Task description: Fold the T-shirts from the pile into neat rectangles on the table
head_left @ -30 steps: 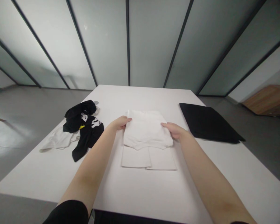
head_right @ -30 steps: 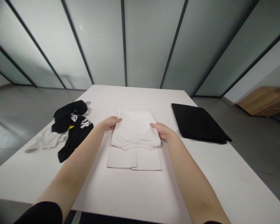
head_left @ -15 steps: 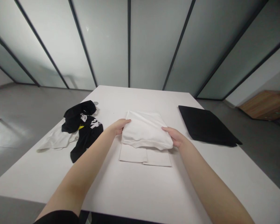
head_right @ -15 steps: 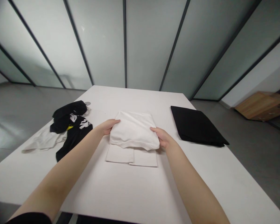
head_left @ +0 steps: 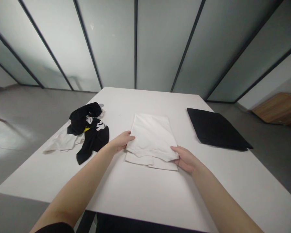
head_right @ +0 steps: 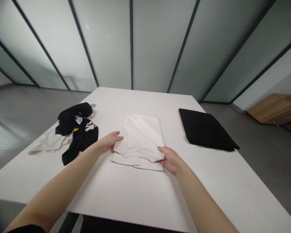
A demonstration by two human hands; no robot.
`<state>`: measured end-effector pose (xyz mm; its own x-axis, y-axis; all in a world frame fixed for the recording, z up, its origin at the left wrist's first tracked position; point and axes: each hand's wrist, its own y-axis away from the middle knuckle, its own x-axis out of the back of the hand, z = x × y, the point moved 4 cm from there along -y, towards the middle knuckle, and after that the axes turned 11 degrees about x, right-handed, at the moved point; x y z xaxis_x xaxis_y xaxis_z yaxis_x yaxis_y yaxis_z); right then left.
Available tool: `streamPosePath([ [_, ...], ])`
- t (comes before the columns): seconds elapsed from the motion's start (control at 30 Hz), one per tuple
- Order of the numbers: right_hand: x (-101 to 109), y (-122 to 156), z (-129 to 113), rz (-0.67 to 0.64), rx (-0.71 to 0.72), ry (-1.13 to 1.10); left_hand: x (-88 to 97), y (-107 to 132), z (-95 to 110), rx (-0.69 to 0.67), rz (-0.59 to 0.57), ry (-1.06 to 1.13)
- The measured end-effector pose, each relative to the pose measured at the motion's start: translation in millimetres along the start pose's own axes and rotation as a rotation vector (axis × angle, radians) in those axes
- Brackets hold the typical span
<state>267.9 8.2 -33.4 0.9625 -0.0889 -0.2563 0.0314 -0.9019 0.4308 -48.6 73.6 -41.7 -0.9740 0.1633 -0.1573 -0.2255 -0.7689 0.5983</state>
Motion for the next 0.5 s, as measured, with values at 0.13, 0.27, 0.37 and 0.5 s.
streamPosePath([
  [0.13, 2.2, 0.9, 4.6, 0.004, 0.017, 0.015, -1.7, 3.3, -1.9, -0.011, -0.131, 0.036],
  [0.27, 7.7, 0.2, 7.0, -0.074, 0.005, 0.034, -1.4, 7.7, -3.6, -0.005, -0.291, 0.039],
  [0.37, 12.0, -1.2, 7.4, -0.119, -0.007, 0.036, -0.7, 10.4, -5.6, 0.022, -0.397, -0.008],
  [0.5, 16.7, -2.0, 6.3, -0.185, -0.008, 0.076, 5.4, 11.8, -9.8, 0.090, -0.447, -0.090],
])
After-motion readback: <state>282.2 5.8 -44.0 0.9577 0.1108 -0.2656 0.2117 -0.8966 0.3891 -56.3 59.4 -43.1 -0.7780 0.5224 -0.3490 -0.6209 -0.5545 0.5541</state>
